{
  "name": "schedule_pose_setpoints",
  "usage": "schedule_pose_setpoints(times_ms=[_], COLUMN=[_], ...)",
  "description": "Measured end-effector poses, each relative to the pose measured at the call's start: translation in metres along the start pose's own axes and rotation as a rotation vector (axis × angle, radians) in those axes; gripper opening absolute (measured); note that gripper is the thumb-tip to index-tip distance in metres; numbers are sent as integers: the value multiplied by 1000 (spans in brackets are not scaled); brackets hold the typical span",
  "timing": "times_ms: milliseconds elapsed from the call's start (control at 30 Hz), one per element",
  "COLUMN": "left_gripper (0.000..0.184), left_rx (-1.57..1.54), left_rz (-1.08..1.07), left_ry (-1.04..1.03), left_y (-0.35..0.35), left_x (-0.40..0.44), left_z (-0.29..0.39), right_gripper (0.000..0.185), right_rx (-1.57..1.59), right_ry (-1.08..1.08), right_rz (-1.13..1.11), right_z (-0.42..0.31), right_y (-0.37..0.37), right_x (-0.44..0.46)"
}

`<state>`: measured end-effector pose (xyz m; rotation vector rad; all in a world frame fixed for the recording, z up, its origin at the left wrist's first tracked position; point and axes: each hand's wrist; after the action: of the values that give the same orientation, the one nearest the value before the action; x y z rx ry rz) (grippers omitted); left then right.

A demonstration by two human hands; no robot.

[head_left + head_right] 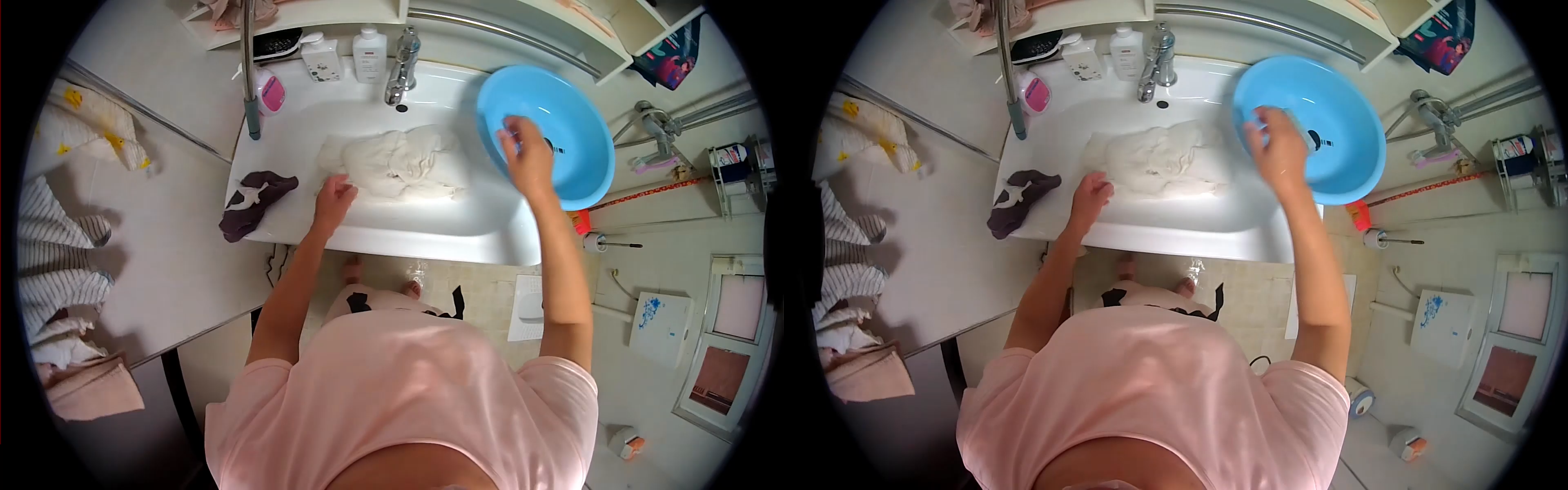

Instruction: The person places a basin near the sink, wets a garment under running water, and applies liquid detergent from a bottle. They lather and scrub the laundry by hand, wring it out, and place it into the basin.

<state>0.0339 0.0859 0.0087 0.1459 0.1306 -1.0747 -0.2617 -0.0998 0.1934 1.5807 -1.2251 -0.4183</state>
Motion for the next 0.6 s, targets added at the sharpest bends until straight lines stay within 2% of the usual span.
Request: schedule_pose_setpoints(times_ms=[33, 67, 133, 167, 233, 300, 367, 400, 500, 533, 600], left_gripper=[43, 54, 66, 72, 86, 97, 94, 83, 72, 65, 68], left_rx=[113, 105, 405, 554, 700, 761, 857, 738, 708, 718, 817], left_rz=[11, -33, -51, -60, -98, -182, -293, -198, -271, -265, -289], left_ry=[-125, -92, -212, -272, -184, -106, 8, -144, 7, -44, -109], left_y=[6, 10, 5, -2, -20, -37, -41, -35, 7, 13, 14], left_x=[14, 29, 48, 56, 70, 87, 98, 107, 129, 127, 131], left_z=[-4, -6, 11, 19, 22, 14, -10, -42, -41, -34, -27], right_gripper=[33, 32, 49, 56, 72, 77, 78, 76, 66, 65, 64], right_rx=[11, 23, 34, -78, -303, -359, -405, -431, -512, -483, -467], right_ry=[37, 72, 194, 165, 102, -20, -131, -174, -264, -271, -284], right_rz=[-154, -305, -486, -499, -528, -550, -553, -547, -403, -388, -353], right_z=[-21, -37, -33, -35, -39, -44, -45, -43, -16, -5, 0], right_y=[-9, -20, -79, -102, -141, -181, -219, -236, -262, -266, -267], right_x=[-10, -14, -18, -18, -15, -3, 1, 0, 1, 1, 6])
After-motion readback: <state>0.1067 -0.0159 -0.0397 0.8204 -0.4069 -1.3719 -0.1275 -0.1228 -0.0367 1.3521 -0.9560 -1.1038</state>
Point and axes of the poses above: each hand's wrist, its own x-axis towards the middle knuckle, its own y-axis out of the back of the hand, z = x × y, and after that the axes turned 11 degrees about -x, right-handed
